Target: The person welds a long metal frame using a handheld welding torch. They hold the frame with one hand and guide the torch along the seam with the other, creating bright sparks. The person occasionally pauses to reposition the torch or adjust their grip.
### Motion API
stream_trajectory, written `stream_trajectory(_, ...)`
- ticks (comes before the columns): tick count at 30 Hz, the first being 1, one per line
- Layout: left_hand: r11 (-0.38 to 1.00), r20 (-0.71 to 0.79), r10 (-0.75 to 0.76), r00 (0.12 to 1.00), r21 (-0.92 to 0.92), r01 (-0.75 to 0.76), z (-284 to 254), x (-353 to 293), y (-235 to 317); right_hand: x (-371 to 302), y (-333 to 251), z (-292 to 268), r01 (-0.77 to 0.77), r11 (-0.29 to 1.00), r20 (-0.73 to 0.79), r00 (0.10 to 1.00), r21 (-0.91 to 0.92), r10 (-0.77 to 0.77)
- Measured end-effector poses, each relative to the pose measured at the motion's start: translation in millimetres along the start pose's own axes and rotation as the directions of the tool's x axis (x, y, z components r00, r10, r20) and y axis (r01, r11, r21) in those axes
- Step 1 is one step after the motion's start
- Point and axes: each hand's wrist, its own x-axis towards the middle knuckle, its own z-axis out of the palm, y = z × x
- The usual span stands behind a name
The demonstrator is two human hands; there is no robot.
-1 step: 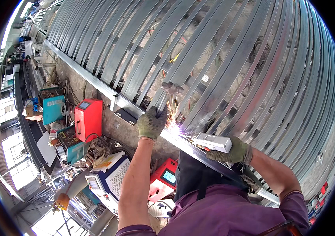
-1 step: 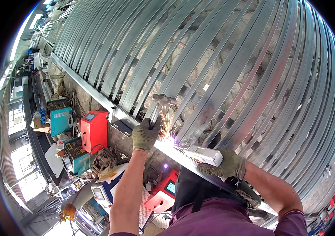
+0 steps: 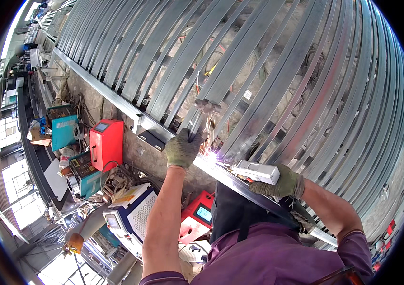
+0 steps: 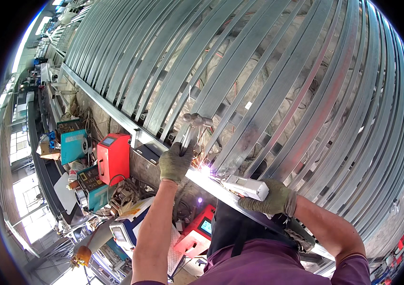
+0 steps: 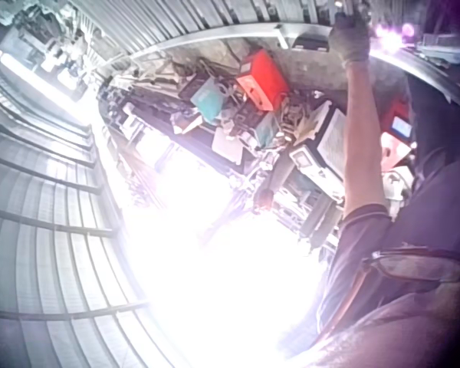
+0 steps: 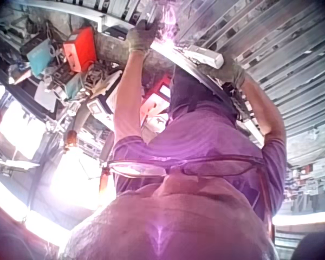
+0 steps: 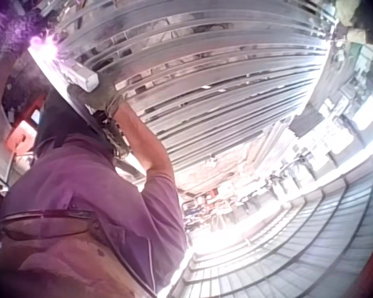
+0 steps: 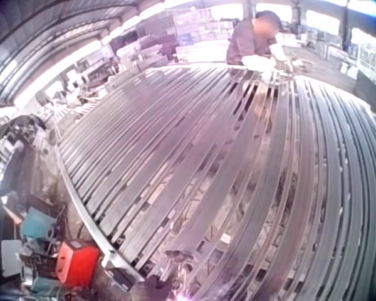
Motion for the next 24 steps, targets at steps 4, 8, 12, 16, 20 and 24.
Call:
stream_trajectory(4,1.0,0.016,-0.028,0.999,-0.005,0.028,-1.6,-0.7,0.5,-6.4,-35.3,0.7,-0.059,0.98,-0.009,0.998,-0.188,0.059)
stream_trajectory(8,0.999,0.024,-0.013,1.0,-0.03,0.014,-2.7,-0.5,-1.1,-7.7,-30.8,1.8,-0.026,0.976,-0.029,0.999,-0.215,0.02)
stream_trajectory(12,0.997,0.036,-0.042,0.998,-0.056,0.044,4.2,2.9,-7.2,-7.9,-15.8,3.5,0.0,0.978,-0.056,0.998,-0.209,-0.012)
stream_trajectory(16,1.0,0.02,-0.017,1.0,-0.007,0.017,-1.2,1.9,-1.5,-11.5,-31.0,2.4,-0.102,0.971,-0.049,0.994,-0.215,0.093)
stream_trajectory(20,0.999,-0.002,0.043,0.999,0.0,-0.043,1.0,2.7,-7.8,-12.0,-31.7,2.7,-0.097,0.967,-0.039,0.995,-0.234,0.09)
stream_trajectory(24,1.0,0.015,-0.015,1.0,0.021,0.014,-2.4,3.4,-0.8,-13.7,-34.6,2.4,-0.092,0.961,-0.034,0.996,-0.26,0.086)
